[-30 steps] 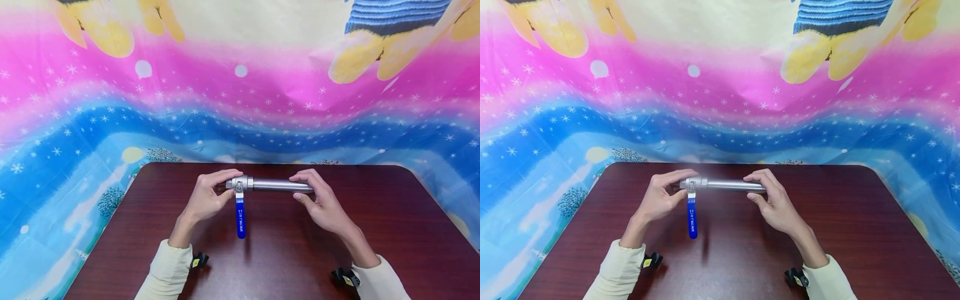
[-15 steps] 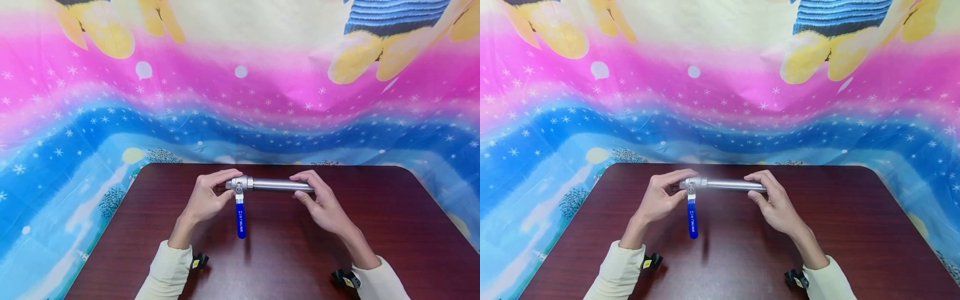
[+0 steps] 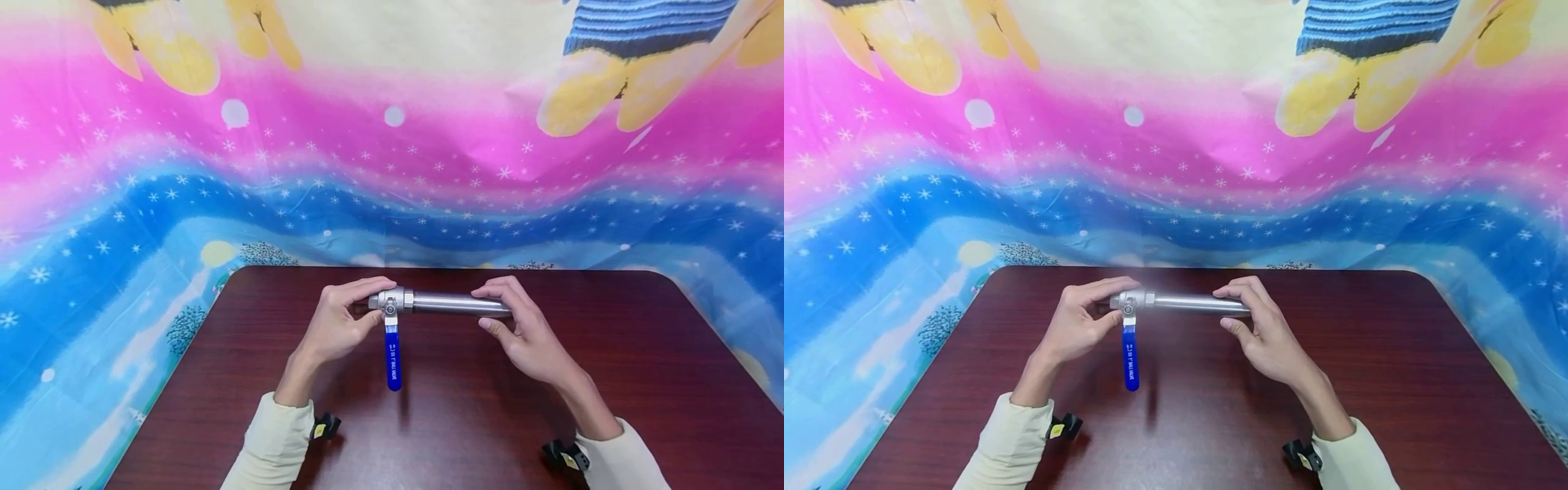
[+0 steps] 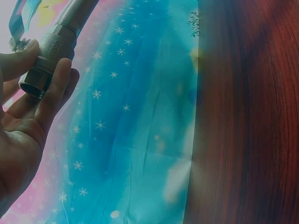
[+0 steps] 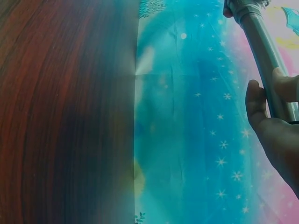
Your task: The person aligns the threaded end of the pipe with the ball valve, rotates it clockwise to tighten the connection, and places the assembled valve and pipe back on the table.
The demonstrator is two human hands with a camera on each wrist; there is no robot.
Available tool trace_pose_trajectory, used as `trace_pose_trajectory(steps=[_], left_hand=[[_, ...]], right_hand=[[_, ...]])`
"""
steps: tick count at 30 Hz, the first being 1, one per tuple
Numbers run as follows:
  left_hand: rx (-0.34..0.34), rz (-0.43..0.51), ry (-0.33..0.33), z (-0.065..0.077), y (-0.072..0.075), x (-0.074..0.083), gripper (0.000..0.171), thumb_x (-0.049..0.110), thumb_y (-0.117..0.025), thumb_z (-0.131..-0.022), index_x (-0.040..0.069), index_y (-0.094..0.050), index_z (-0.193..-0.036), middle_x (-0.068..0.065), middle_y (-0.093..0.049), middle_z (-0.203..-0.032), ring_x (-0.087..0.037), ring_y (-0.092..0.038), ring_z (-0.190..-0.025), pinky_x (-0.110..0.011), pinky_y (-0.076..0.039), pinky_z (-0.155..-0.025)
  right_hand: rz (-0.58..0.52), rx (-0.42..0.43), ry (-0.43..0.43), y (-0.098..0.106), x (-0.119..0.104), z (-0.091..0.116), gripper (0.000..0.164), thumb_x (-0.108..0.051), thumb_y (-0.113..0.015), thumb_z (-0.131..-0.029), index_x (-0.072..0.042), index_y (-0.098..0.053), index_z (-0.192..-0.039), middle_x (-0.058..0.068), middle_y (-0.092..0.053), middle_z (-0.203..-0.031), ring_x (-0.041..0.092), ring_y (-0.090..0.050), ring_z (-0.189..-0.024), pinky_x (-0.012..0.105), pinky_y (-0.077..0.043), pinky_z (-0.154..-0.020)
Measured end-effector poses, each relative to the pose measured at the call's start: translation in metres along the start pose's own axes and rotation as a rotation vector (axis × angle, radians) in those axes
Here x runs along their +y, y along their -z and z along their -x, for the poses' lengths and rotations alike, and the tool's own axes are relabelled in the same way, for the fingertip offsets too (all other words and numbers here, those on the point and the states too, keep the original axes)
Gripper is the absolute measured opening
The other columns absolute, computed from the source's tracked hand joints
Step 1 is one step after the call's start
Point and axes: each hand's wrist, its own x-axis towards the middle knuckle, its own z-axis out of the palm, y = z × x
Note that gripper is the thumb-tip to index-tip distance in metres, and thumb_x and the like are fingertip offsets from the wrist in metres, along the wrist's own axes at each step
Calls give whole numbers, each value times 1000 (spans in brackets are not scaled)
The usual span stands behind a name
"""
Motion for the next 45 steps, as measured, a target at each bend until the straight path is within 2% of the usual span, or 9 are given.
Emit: trace_pose_trajectory(steps=[8,14,23,30,34,41,45], left_hand=[[-2,7,4,0,0,0,53,-20,-75,-78,-2,-76,-127,-18,-77,-129,-19,-73,-103,-26,-66,-82],[-2,9,-11,-1,0,-1,53,-20,-75,-78,-1,-76,-127,-18,-77,-129,-16,-72,-102,-23,-65,-80],[-12,24,2,-2,-1,-3,55,-21,-75,-78,1,-77,-128,-17,-77,-129,-20,-73,-104,-25,-65,-81],[-9,18,11,0,0,-4,54,-21,-75,-78,0,-77,-127,-19,-77,-129,-20,-73,-103,-26,-66,-83],[-7,19,21,-1,0,-4,53,-21,-75,-78,0,-77,-127,-19,-77,-129,-21,-74,-105,-28,-66,-84],[-10,26,26,-1,-1,-4,52,-20,-74,-79,0,-77,-127,-18,-77,-128,-19,-73,-101,-29,-67,-82],[-8,24,23,-1,-1,-3,53,-20,-74,-78,1,-77,-127,-18,-77,-128,-19,-73,-100,-29,-67,-81]], right_hand=[[4,38,31,-1,-1,-3,54,23,-72,-85,-6,-69,-132,8,-65,-126,4,-58,-109,12,-48,-83],[-5,46,26,-1,-1,-3,54,21,-71,-87,-7,-70,-133,9,-66,-125,5,-59,-109,11,-48,-88],[-20,-3,-4,1,2,-1,55,18,-72,-90,-8,-66,-137,8,-61,-132,4,-57,-116,9,-48,-91],[-51,-27,-43,1,3,-1,54,19,-71,-89,-5,-63,-137,9,-56,-135,4,-54,-124,8,-45,-101],[-33,-31,-53,1,2,-1,50,18,-70,-91,-5,-63,-135,7,-56,-133,4,-53,-120,8,-46,-97],[19,-5,-30,1,1,-1,45,15,-70,-92,-5,-65,-132,5,-60,-128,5,-54,-107,16,-46,-75],[15,13,-12,0,2,-2,45,16,-71,-91,-5,-66,-131,6,-63,-127,5,-55,-106,15,-47,-80]])
